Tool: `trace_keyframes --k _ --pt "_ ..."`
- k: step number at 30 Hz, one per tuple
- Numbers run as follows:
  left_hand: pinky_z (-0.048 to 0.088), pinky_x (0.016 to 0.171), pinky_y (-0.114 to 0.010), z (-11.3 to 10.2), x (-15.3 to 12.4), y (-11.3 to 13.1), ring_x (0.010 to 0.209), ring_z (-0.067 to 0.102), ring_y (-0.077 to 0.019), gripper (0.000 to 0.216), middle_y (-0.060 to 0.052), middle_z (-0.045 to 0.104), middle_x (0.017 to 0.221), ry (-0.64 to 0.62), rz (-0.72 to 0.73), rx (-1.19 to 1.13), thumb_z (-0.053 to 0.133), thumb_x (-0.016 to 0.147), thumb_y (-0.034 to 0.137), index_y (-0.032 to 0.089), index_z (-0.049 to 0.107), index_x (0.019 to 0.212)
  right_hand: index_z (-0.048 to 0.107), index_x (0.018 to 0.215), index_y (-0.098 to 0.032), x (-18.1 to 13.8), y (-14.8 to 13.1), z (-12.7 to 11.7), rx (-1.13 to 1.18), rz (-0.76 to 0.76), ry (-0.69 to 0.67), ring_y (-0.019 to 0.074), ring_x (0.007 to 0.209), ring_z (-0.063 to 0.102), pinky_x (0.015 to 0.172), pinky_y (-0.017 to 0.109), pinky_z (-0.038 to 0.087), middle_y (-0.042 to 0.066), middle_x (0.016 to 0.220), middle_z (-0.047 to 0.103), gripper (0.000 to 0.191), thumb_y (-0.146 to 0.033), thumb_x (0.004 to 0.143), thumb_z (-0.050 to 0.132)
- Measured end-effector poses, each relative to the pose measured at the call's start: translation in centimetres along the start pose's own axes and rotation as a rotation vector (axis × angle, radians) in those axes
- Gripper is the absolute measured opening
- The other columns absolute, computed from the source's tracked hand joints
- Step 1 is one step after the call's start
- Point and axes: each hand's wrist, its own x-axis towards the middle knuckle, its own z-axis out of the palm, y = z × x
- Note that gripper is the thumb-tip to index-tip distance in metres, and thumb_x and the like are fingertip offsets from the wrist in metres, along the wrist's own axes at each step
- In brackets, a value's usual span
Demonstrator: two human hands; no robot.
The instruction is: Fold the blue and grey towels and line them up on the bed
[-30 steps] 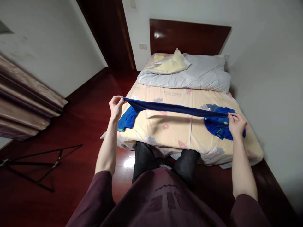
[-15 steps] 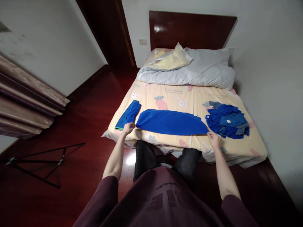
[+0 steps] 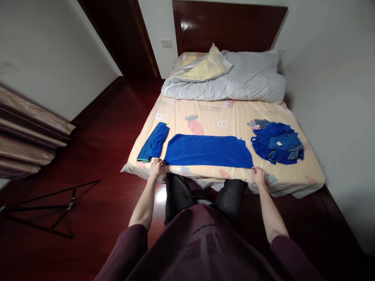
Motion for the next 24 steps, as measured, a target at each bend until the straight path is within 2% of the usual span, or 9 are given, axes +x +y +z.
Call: trace_keyframes --k 4,9,12,15,17,19,21,24 --pt "0.048 0.102 -0.048 -0.4 -1.0 -1.7 0.116 0.053 -0.0345 0.025 -0.016 0.063 0.117 0.058 -0.061 0.03 0.055 0.094 0.026 0.02 0.078 0.1 0.077 0.098 -0.015 -1.6 0.1 -0.7 -0.059 -0.071 -0.022 0.027 0.098 0.069 0.102 0.042 0.053 0.016 0.106 0.077 0.029 -0.021 0.086 0.051" --pt "0.047 0.104 -0.051 0.0 -3.5 -3.3 0.119 0.052 -0.0359 0.028 -0.016 0.062 0.119 0.083 -0.101 0.038 0.052 0.093 0.024 0.022 0.08 0.098 0.076 0.097 -0.014 -3.9 -0.3 -0.9 -0.114 -0.149 -0.081 0.0287 0.106 0.065 0.106 0.044 0.051 0.017 0.106 0.075 0.029 -0.022 0.089 0.05" --pt "0.047 0.105 -0.056 0.1 -4.4 -2.8 0.121 0.05 -0.0376 0.026 -0.015 0.062 0.123 0.069 -0.143 0.012 0.055 0.09 0.023 0.024 0.08 0.096 0.076 0.095 -0.014 -4.8 -0.9 -0.9 -0.162 -0.125 -0.083 0.0292 0.111 0.062 0.107 0.042 0.05 0.016 0.106 0.074 0.029 -0.019 0.087 0.049" --pt "0.044 0.11 -0.059 0.0 -4.1 -1.3 0.128 0.047 -0.0402 0.024 -0.017 0.06 0.13 0.047 -0.144 -0.02 0.057 0.087 0.022 0.022 0.08 0.096 0.076 0.089 -0.017 -4.9 -2.5 -0.9 -0.228 -0.085 -0.066 0.0295 0.113 0.058 0.107 0.041 0.047 0.014 0.105 0.073 0.03 -0.012 0.082 0.048" --pt "0.041 0.115 -0.059 -0.3 -3.1 0.4 0.134 0.044 -0.0403 0.027 -0.018 0.057 0.137 0.058 -0.103 -0.049 0.055 0.089 0.023 0.02 0.079 0.102 0.077 0.088 -0.017 -4.5 -4.6 -0.4 -0.245 -0.079 -0.035 0.0303 0.115 0.056 0.108 0.043 0.045 0.014 0.108 0.073 0.031 -0.01 0.08 0.047" --pt "0.036 0.121 -0.056 -0.5 -1.6 2.7 0.139 0.043 -0.0382 0.033 -0.019 0.054 0.143 0.081 -0.042 -0.086 0.051 0.093 0.026 0.018 0.077 0.112 0.078 0.097 -0.016 -3.7 -8.1 0.6 -0.217 -0.11 0.003 0.0318 0.12 0.053 0.11 0.046 0.043 0.015 0.118 0.072 0.035 -0.011 0.082 0.047" --pt "0.031 0.125 -0.054 -0.2 0.2 5.5 0.145 0.04 -0.0357 0.039 -0.018 0.052 0.15 0.09 0.025 -0.118 0.046 0.098 0.029 0.017 0.072 0.125 0.076 0.114 -0.013 -3.1 -12.7 2.4 -0.161 -0.186 0.011 0.0332 0.128 0.051 0.113 0.048 0.04 0.016 0.134 0.068 0.04 -0.015 0.089 0.046" --pt "0.023 0.13 -0.055 1.3 2.6 10.1 0.157 0.027 -0.0332 0.05 -0.016 0.041 0.165 0.078 0.109 -0.147 0.043 0.101 0.031 0.017 0.06 0.146 0.065 0.141 -0.012 -2.9 -20.2 6.4 -0.083 -0.346 -0.062 0.0329 0.144 0.04 0.121 0.051 0.032 0.016 0.157 0.052 0.049 -0.025 0.099 0.042"
